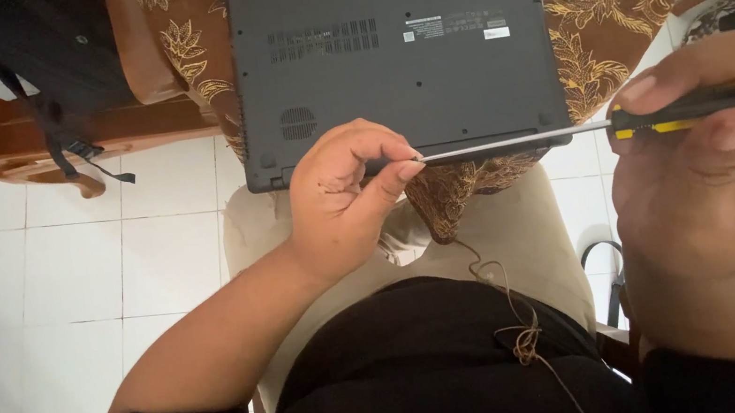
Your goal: Closing the back cover of a laptop and securing it with screws using a screwdriver
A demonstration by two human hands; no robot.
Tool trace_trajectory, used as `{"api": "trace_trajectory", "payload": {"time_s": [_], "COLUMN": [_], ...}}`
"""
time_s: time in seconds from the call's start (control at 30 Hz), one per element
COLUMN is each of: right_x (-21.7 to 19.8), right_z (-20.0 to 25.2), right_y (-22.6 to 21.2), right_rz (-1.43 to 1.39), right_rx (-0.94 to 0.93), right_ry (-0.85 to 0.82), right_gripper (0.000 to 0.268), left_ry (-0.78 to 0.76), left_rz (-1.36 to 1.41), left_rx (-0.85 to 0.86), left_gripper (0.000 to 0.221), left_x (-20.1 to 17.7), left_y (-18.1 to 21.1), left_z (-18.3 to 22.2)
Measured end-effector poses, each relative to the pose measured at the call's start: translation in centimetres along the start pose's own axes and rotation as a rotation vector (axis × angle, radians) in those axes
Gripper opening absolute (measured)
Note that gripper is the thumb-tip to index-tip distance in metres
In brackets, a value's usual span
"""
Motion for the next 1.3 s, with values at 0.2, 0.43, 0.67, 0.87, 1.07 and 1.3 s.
{"api": "trace_trajectory", "payload": {"time_s": [0.2,0.43,0.67,0.87,1.07,1.3], "right_x": [0.1,-0.4,2.5,2.2,2.1,0.6], "right_z": [0.3,0.9,-2.3,-1.9,-1.8,-1.0], "right_y": [0.2,1.0,-1.7,0.4,0.8,2.5], "right_rz": [-0.029,-0.110,-0.024,-0.174,-0.162,-0.201], "right_rx": [0.050,0.156,0.328,0.379,0.403,0.404], "right_ry": [0.020,0.032,-0.196,-0.095,-0.122,-0.109], "right_gripper": [0.025,0.025,0.031,0.033,0.032,0.029], "left_ry": [0.008,0.052,0.065,0.078,0.077,-0.033], "left_rz": [-0.078,-0.116,-0.138,-0.178,-0.176,-0.223], "left_rx": [0.038,0.038,0.117,0.137,0.167,0.132], "left_gripper": [0.011,0.006,0.007,0.005,0.007,0.045], "left_x": [-0.2,-0.3,-0.2,-0.3,-0.4,-0.8], "left_y": [0.2,0.2,0.6,0.4,-0.2,-0.9], "left_z": [-0.1,-0.1,-0.2,-0.3,-0.3,-1.0]}}
Point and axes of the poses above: each hand's wrist, its own z-axis away from the middle knuckle, its own x-axis out of the palm, y = z × x, the point moved 2 cm from there along -z, towards the middle knuckle, and after that the axes turned 10 degrees about -z, right-handed, at the moved point
